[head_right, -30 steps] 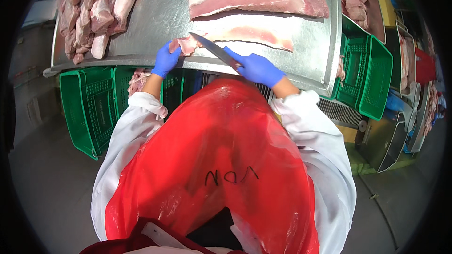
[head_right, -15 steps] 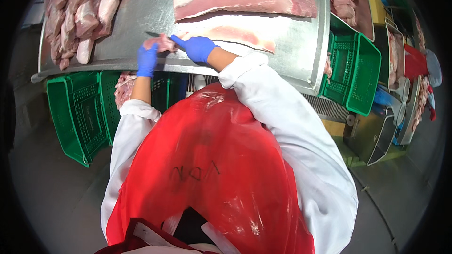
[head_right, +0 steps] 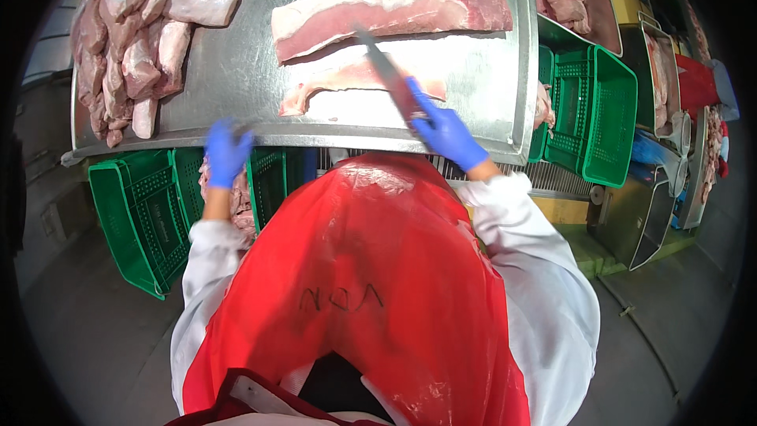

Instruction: The person uses a knife to trim fat and cut large pieces of raw meat on a stainless steel table. Trimmed pieces are placed into green plastic bins while larger cuts are set aside on the table.

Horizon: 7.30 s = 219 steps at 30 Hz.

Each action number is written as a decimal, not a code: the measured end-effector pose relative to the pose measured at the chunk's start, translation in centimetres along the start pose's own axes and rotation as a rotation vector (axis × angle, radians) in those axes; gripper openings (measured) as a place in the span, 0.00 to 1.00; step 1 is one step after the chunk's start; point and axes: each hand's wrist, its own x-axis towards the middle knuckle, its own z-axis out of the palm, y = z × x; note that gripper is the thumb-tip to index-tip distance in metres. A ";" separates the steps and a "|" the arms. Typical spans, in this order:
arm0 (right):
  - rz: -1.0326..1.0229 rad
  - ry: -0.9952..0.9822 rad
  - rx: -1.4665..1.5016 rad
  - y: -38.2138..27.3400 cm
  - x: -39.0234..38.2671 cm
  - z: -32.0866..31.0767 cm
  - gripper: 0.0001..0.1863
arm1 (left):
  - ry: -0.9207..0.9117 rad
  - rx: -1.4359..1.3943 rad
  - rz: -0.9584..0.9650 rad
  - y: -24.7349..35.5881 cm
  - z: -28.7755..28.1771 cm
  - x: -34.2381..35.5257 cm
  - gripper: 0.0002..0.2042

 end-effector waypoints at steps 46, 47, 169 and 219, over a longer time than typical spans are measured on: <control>-0.397 0.076 -0.229 -1.7 20.0 -7.0 0.36 | 0.216 -1.888 -1.282 12.9 10.4 16.9 0.06; -0.484 0.027 -0.284 -2.6 21.2 -5.8 0.37 | 0.209 -1.908 -1.283 12.6 10.3 16.5 0.06; 0.310 0.359 0.032 6.0 11.3 -12.0 0.43 | 0.066 -0.105 -0.070 11.7 8.7 25.5 0.21; 0.335 0.232 0.552 1.4 1.9 -2.5 0.44 | 0.009 -0.038 0.014 11.1 8.5 26.6 0.22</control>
